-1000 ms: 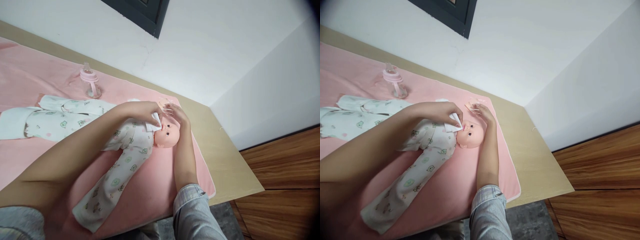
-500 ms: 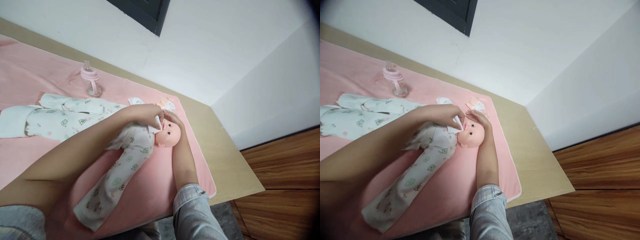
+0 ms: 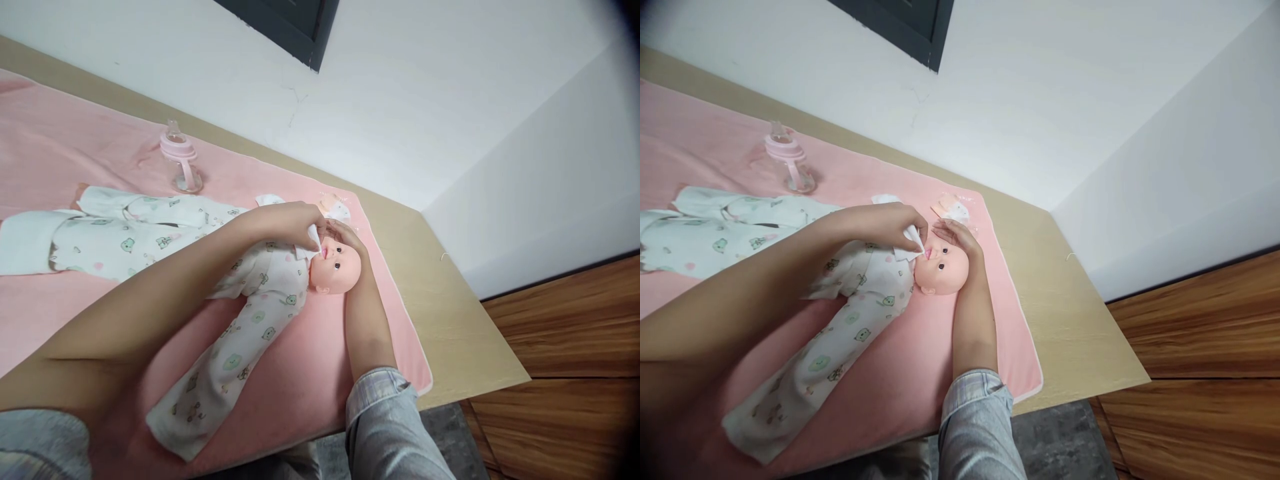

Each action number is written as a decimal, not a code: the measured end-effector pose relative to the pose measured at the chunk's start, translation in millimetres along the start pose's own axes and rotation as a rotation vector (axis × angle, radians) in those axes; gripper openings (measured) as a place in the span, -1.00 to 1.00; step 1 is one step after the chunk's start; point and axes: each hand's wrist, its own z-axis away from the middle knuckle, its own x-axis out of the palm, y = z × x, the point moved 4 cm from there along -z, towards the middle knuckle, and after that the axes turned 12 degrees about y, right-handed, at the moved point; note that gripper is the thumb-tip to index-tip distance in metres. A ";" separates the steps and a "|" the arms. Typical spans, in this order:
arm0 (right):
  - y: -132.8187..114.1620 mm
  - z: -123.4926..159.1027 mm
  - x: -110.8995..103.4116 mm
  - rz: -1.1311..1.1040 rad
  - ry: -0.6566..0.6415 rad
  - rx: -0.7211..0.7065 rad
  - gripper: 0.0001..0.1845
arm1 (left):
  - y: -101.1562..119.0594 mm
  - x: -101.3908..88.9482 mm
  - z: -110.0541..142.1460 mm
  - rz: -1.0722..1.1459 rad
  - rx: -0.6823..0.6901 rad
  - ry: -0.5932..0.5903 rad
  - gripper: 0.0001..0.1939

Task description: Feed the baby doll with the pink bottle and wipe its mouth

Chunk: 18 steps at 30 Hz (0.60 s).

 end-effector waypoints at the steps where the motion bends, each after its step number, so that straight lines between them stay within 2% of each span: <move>1: 0.5 -0.3 -0.1 -0.004 0.007 0.005 -0.78 | 0.7 -0.5 0.1 -0.009 0.002 0.009 -0.72; 7: 1.6 -0.7 -0.5 -0.002 -0.001 0.011 -0.69 | 6.8 -4.2 2.2 -0.030 -0.004 0.027 -0.70; 18: 3.0 -1.0 -2.3 -0.016 0.006 -0.010 -0.75 | 12.5 -6.7 1.7 -0.031 -0.012 0.130 -0.74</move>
